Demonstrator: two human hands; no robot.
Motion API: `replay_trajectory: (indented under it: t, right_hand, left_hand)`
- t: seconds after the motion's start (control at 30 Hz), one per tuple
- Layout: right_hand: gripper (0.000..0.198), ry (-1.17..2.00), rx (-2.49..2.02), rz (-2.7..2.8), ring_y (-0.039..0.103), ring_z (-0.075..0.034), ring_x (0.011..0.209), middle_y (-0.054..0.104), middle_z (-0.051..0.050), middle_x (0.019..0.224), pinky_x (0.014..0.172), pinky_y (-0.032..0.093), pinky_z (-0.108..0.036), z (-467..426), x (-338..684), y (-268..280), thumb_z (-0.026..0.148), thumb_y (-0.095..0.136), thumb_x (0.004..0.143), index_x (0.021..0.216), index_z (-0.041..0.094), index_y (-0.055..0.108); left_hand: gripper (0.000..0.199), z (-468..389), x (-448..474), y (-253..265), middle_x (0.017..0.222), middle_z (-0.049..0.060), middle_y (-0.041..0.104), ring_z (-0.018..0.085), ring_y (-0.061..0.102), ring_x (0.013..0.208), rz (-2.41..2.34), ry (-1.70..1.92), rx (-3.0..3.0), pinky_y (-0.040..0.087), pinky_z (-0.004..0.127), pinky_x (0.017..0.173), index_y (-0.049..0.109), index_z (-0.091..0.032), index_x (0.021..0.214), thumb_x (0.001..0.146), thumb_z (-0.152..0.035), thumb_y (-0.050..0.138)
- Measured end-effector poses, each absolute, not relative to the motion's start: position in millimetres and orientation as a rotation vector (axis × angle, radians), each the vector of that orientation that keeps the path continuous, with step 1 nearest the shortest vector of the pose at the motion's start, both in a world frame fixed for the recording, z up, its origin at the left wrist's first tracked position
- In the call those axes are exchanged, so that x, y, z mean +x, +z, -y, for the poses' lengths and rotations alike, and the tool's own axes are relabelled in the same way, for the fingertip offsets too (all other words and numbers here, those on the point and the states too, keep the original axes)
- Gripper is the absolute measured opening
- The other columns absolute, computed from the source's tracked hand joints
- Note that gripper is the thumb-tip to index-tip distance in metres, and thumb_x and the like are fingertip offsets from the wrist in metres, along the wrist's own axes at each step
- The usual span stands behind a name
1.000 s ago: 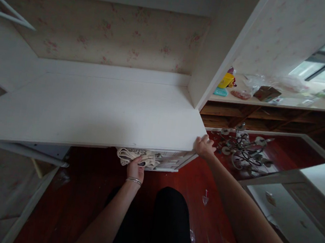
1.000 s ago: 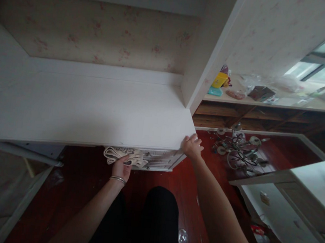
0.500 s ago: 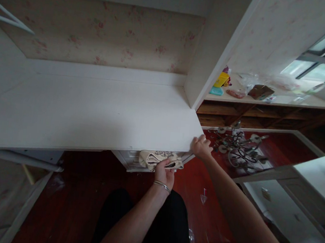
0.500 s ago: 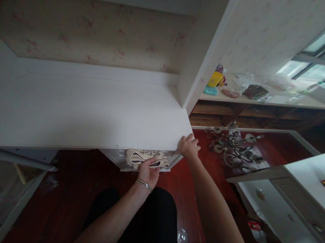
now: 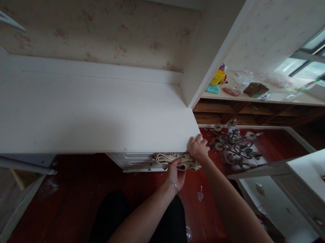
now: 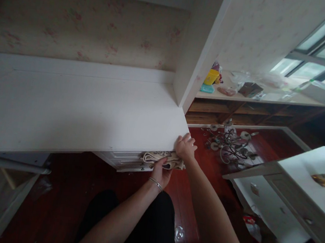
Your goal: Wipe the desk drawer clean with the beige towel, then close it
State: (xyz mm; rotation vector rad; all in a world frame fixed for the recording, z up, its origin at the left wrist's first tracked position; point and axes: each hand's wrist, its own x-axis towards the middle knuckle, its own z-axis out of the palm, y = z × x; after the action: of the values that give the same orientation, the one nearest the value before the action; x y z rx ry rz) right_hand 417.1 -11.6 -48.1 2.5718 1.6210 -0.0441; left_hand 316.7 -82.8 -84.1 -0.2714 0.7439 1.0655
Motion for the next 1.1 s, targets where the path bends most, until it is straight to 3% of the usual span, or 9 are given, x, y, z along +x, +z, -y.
replay_trajectory:
  t: [0.17, 0.33, 0.43, 0.63, 0.83, 1.1]
  right_hand:
    - [0.051, 0.004, 2.507, -1.684, 0.037, -0.034, 0.112, 0.024, -0.018, 0.145, 0.080, 0.040, -0.052, 15, 417, -48, 0.035, 0.011, 0.095, 0.133, 0.020, 0.043]
    - [0.057, -0.024, 2.657, -1.592, 0.036, -0.033, 0.112, 0.031, -0.025, 0.139, 0.082, 0.040, -0.051, 12, 416, -51, 0.038, 0.011, 0.095, 0.141, 0.008, 0.027]
    - [0.055, -0.008, 2.623, -1.624, 0.035, -0.033, 0.113, 0.028, -0.024, 0.141, 0.082, 0.040, -0.051, 10, 417, -53, 0.038, 0.013, 0.095, 0.141, 0.010, 0.027]
    - [0.052, 0.021, 2.594, -1.656, 0.038, -0.033, 0.110, 0.028, -0.020, 0.143, 0.079, 0.042, -0.051, 12, 418, -52, 0.039, 0.012, 0.096, 0.137, 0.016, 0.034]
    - [0.054, 0.050, 2.564, -1.678, 0.039, -0.034, 0.109, 0.027, -0.021, 0.142, 0.077, 0.042, -0.051, 14, 416, -51, 0.037, 0.010, 0.095, 0.135, 0.013, 0.038]
    - [0.051, 0.058, 2.529, -1.672, 0.039, -0.035, 0.108, 0.027, -0.021, 0.141, 0.076, 0.040, -0.051, 15, 415, -51, 0.032, 0.012, 0.095, 0.130, 0.016, 0.045]
  left_hand:
    - [0.012, 76, 316, -120, 0.085, 0.006, 0.069, 0.012, 0.066, 0.069, -0.803, 1.078, -0.273, 0.054, 0.021, 0.059, 0.063, -0.012, 0.087, 0.076, -0.011, 0.058]
    - [0.013, 74, 292, -151, 0.079, 0.003, 0.068, 0.010, 0.065, 0.062, -0.913, 1.147, -0.291, 0.051, 0.018, 0.053, 0.060, -0.015, 0.089, 0.078, -0.010, 0.056]
    - [0.015, 72, 276, -166, 0.078, 0.003, 0.068, 0.011, 0.064, 0.061, -0.973, 1.170, -0.284, 0.051, 0.019, 0.051, 0.060, -0.015, 0.090, 0.077, -0.008, 0.057]
    - [0.015, 67, 244, -184, 0.075, 0.001, 0.067, 0.010, 0.065, 0.064, -1.092, 1.259, -0.296, 0.053, 0.020, 0.060, 0.060, -0.018, 0.087, 0.077, -0.008, 0.057]
    - [0.020, 59, 188, -182, 0.077, 0.000, 0.068, 0.010, 0.065, 0.067, -1.148, 1.328, -0.282, 0.054, 0.024, 0.069, 0.061, -0.018, 0.090, 0.075, -0.006, 0.056]
    - [0.029, 67, 137, -137, 0.083, 0.001, 0.069, 0.011, 0.067, 0.074, -1.105, 1.449, -0.218, 0.055, 0.026, 0.074, 0.062, -0.017, 0.097, 0.073, -0.003, 0.056]
